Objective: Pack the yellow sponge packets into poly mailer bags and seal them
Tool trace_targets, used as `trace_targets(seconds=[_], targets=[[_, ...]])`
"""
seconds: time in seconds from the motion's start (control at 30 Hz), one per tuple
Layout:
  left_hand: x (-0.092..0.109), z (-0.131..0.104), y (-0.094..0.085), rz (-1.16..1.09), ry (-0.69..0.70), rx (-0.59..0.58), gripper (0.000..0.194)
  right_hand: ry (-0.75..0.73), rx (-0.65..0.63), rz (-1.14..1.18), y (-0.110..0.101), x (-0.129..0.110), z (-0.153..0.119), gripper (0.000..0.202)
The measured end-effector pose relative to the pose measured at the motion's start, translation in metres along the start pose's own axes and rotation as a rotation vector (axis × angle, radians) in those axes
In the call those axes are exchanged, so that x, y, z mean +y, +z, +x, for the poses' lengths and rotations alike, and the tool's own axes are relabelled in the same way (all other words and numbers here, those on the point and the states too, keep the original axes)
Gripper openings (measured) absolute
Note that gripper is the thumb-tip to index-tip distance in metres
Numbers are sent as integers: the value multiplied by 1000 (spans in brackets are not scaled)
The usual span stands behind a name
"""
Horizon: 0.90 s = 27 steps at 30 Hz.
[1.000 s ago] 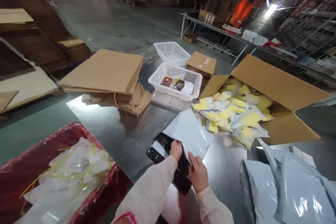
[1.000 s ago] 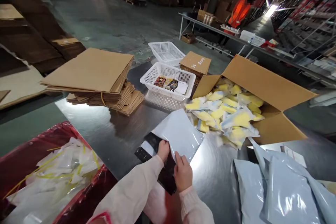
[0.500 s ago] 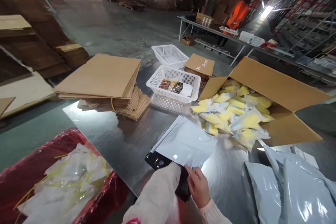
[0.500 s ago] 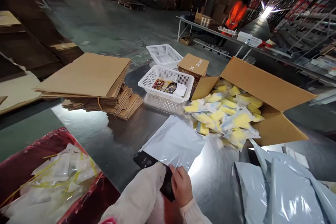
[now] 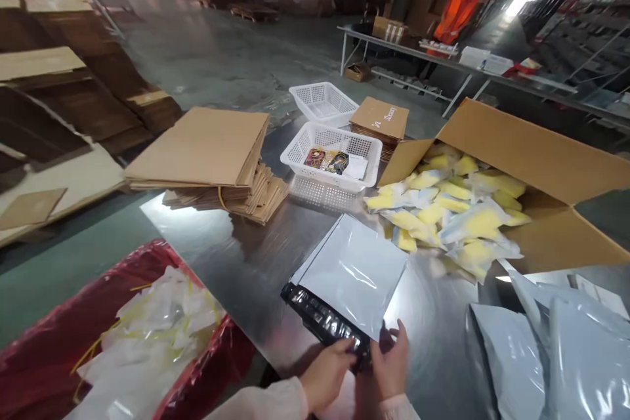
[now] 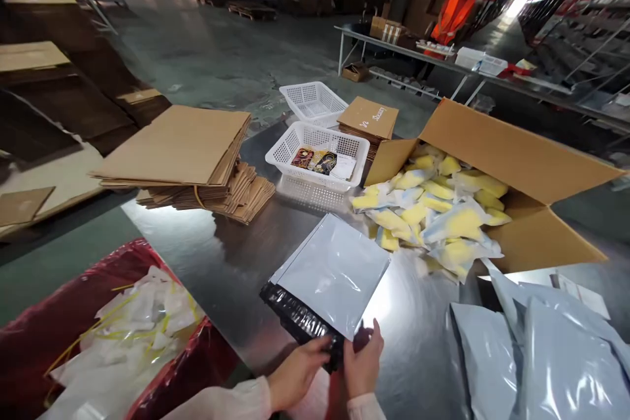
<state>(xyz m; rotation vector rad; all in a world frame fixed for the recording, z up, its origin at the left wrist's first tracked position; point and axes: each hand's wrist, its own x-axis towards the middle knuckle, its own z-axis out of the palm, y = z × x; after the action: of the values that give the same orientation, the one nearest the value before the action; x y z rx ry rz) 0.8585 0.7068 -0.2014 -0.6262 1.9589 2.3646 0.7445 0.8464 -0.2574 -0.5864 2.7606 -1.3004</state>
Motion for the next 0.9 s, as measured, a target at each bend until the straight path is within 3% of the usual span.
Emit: trace_targets(seconds=[0.07,0.17,0.3,0.4,0.5,0.63,0.8,0.9], targets=[[11,-12,-8,344,109,-78,26,217,-145,82,2,4,-9,41],[34,10,-17,657,275,-13,25,404,-370,95,0,-4,-19,43],[38,63,-13,757,368,-154,15,484,-428,145,-7,-19,-26,52],[20,74,-9,735,328,-237,22,514,-497,231,-13,-22,-34,51],[5,65,-8,712,295,-236,22,457,-496,292,-17,-21,-41,51],[3,49,-7,756,328,-303,12,262,-436,294,-19,-21,-42,48],[6,43,-3,783,336,-223,15,124,-402,233,-17,-27,-40,34],[3,43,-8,785,328,-215,19,49,-446,172,-20,-26,-41,33]])
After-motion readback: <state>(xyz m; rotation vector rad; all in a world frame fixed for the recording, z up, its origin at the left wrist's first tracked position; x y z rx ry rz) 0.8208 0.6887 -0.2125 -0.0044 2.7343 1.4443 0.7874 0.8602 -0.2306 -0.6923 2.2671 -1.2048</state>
